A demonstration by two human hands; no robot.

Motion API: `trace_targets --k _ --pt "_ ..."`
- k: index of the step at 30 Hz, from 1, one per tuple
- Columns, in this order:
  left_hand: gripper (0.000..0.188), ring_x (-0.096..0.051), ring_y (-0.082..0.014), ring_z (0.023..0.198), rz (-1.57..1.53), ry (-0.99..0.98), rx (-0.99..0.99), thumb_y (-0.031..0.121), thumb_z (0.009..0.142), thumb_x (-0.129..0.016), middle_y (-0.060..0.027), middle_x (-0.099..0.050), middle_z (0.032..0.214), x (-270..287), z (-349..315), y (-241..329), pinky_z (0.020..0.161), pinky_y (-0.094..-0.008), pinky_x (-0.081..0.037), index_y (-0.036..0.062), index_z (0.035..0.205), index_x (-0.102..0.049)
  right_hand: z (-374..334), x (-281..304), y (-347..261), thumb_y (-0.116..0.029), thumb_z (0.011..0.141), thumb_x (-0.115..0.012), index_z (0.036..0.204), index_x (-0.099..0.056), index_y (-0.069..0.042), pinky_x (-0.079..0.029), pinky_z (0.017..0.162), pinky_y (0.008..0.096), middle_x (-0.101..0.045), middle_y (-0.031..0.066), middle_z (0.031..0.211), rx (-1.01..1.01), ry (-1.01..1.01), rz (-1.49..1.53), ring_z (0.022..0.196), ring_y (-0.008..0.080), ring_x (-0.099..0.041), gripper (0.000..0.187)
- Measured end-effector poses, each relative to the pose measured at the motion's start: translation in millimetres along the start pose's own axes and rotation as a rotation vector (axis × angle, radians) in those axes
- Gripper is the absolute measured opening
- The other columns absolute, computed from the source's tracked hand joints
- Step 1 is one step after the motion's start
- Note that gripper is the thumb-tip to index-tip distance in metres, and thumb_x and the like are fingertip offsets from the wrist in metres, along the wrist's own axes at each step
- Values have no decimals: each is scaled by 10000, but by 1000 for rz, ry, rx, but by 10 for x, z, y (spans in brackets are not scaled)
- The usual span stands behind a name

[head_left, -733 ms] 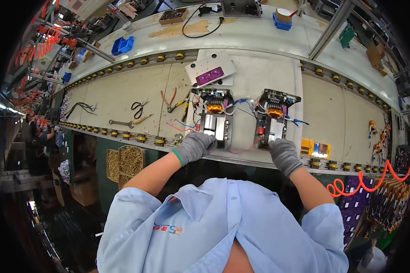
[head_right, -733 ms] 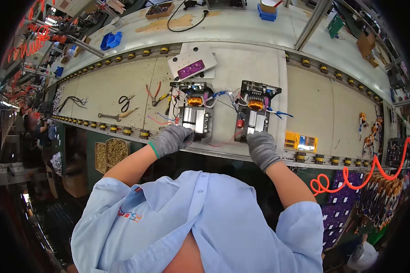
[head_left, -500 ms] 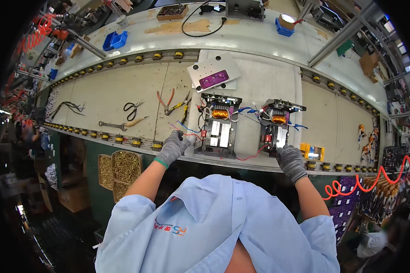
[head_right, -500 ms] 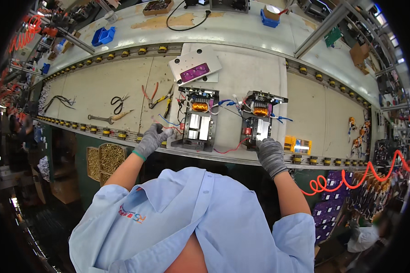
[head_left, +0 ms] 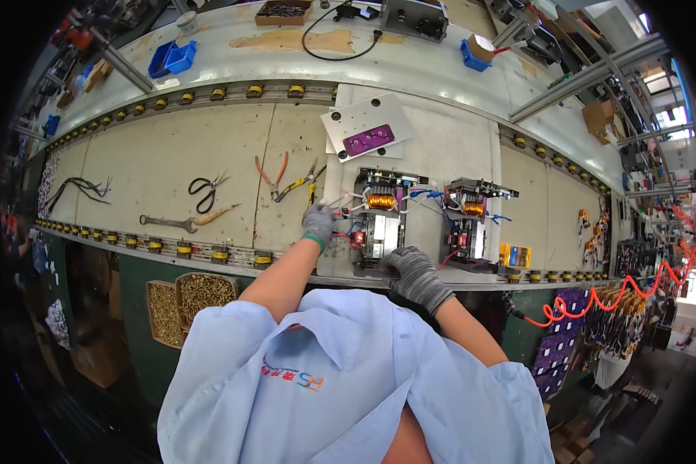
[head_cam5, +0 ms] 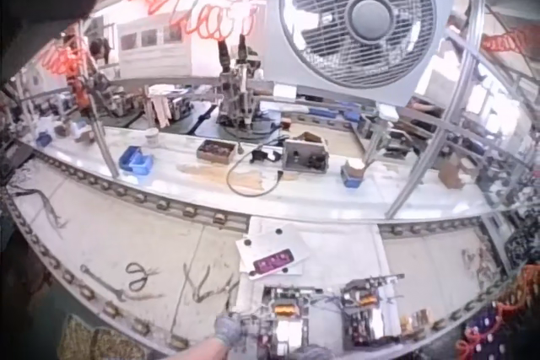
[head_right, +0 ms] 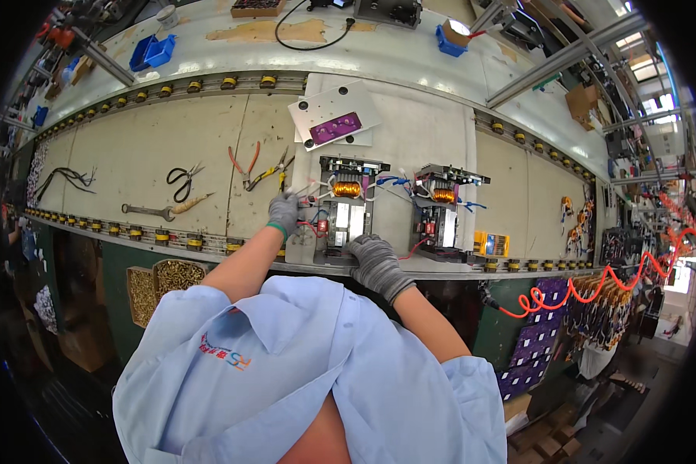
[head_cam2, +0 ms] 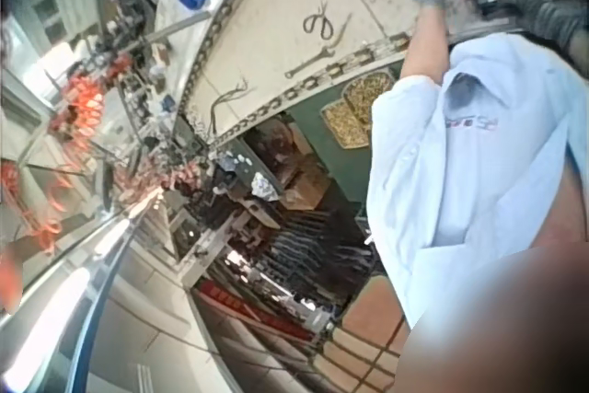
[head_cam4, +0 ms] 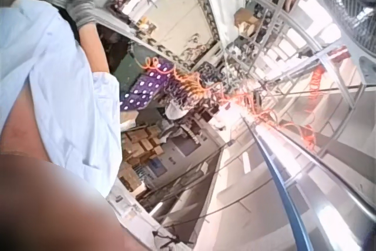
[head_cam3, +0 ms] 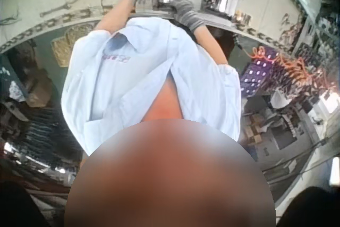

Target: The operator is assembling internal components of a power electronics unit, including wiring and securing boards.

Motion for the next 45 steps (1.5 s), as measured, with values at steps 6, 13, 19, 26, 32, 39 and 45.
trace_targets --k 6,13,19,26,32,39,45 --pt "290 -577 -166 541 54 -153 273 321 892 -679 -52 -641 702 768 540 -659 488 -349 -479 31 896 -680 2 -87 52 -286 684 -809 934 -690 -161 -522 815 403 -683 55 900 -9 34 144 896 275 -651 304" --pt "643 -599 -354 1186 566 -234 -320 486 837 -662 -233 -632 1253 953 1352 1579 1008 -420 -462 6 1261 -606 -105 -86 71 -270 679 -817 962 -678 -157 -517 809 410 -676 40 900 -113 17 291 897 263 -646 335" --pt "813 -513 -330 1307 1104 -427 -564 701 875 -461 -190 -539 1406 -341 2052 2382 1085 -431 -395 48 1353 -543 -406 198 105 -276 802 -806 1089 -652 -17 -499 882 336 -655 102 1023 -239 505 718 996 222 -635 416" --pt "664 -687 -231 840 925 -751 -499 494 781 -792 -161 -709 964 -429 1611 2939 824 -391 -542 -24 1177 -663 -726 -726 660 -474 940 -622 911 -673 -52 -508 621 326 -647 58 737 -1126 311 1247 695 162 -621 426" --pt "526 -604 -177 749 924 -639 -706 450 835 -754 -68 -679 874 -56 961 3340 743 -343 -507 -7 1090 -693 -459 -1087 939 -531 900 -633 916 -699 -82 -476 522 380 -624 78 679 -1059 154 1045 565 224 -600 454" --pt "485 -613 -116 752 205 -420 -657 452 882 -701 -70 -702 851 1505 230 3415 723 -299 -509 -1 1053 -709 -36 396 274 -408 850 -657 881 -747 -72 -542 743 424 -716 168 864 -453 221 150 847 343 -698 349" --pt "514 -622 -115 793 59 -372 -563 432 876 -716 -59 -687 921 1946 -201 3013 719 -284 -505 -25 1108 -678 761 -91 -249 -191 829 -617 1035 -762 -117 -562 748 436 -745 109 1030 -80 -504 -500 980 296 -712 262"
Point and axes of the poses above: each hand's wrist, its own z-axis towards the middle knuckle, its own x-axis out of the back of the hand, y = z × x, the point moved 2 cm from there along z, towards the middle knuckle
